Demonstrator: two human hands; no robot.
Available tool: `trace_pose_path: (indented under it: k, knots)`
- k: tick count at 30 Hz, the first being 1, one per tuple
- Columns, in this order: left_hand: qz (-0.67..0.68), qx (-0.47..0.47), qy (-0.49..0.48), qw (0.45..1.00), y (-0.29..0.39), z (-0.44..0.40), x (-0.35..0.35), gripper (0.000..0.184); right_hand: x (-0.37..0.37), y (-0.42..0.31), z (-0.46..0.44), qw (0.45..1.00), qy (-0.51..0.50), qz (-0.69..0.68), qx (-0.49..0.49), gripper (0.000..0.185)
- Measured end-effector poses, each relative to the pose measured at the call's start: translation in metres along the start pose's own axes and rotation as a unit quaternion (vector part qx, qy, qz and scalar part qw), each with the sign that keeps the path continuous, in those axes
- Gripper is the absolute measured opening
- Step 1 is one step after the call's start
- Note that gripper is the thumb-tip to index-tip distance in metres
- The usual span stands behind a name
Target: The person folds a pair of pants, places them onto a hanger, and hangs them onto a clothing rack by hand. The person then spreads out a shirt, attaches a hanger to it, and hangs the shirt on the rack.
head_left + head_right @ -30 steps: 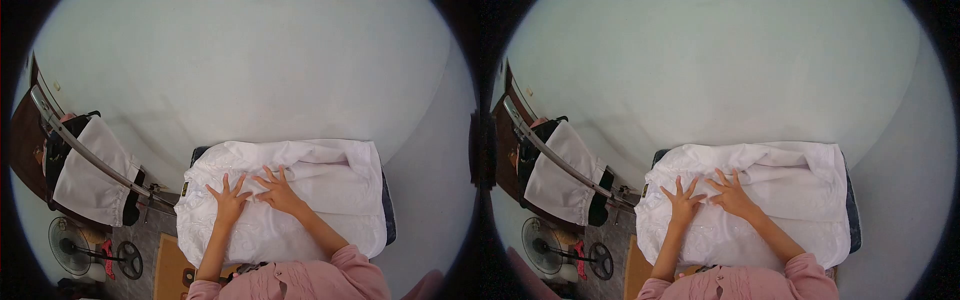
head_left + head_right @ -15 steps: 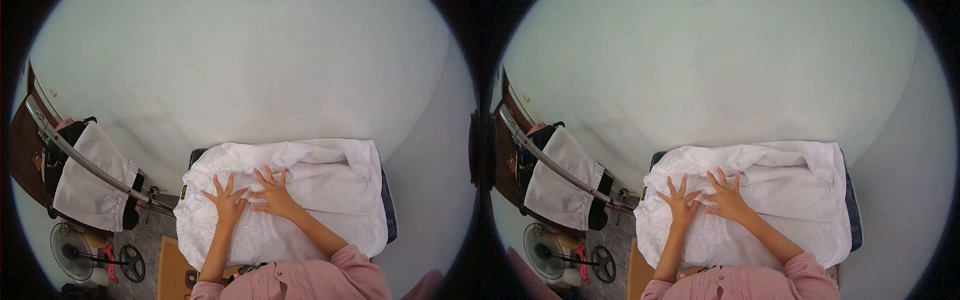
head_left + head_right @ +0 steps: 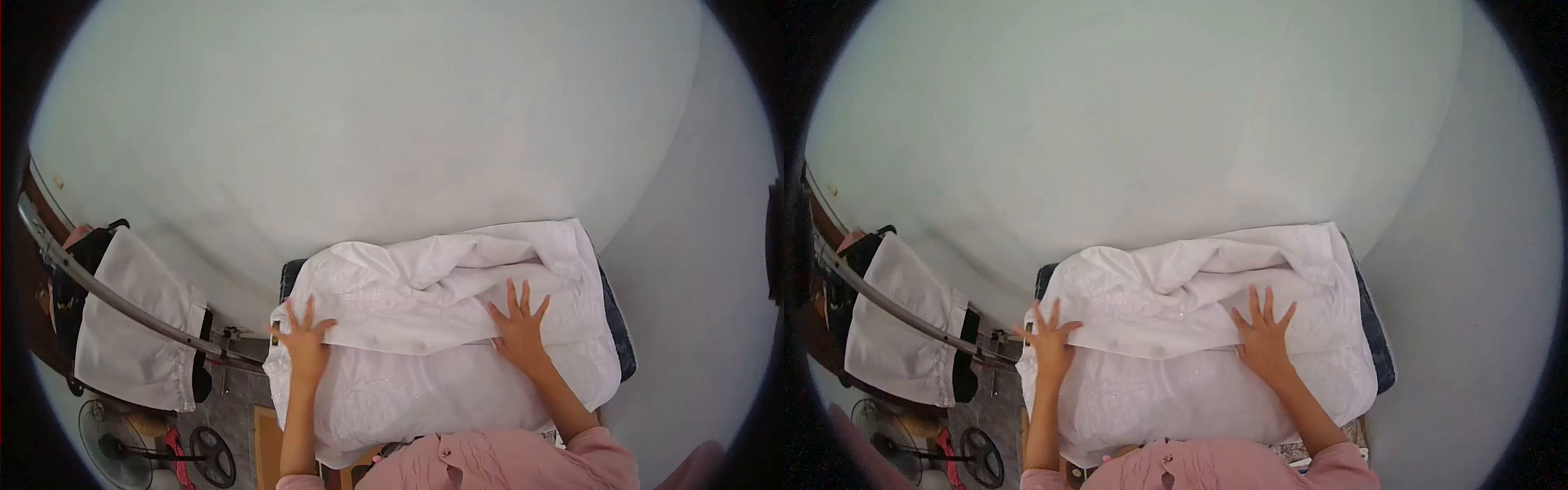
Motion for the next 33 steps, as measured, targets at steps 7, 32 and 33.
trace_pose_path:
  k: [7,32,33]
  knots:
    - [0.143,-0.126,0.075,0.979,-0.043,-0.003,-0.009,0.041,-0.011,0.013,0.030,0.996,-0.041,-0.049,0.055,0.061]
    - [0.005,-0.147,0.098,0.984,0.011,-0.086,0.073,0.055,0.012,-0.005,-0.123,0.986,0.145,-0.064,-0.059,0.051]
    - [-0.008,-0.114,0.097,0.989,0.007,-0.082,0.097,0.057,0.025,-0.034,-0.113,0.981,0.045,-0.114,-0.150,0.048]
Point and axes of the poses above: each hand's wrist, its own z-axis away from the middle knuckle, its own x-axis out of the palm, y = z × x, the point moved 1 cm from there along -z, towards the middle knuckle, and after that the axes turned 1 degree about x, right-handed, at the moved point
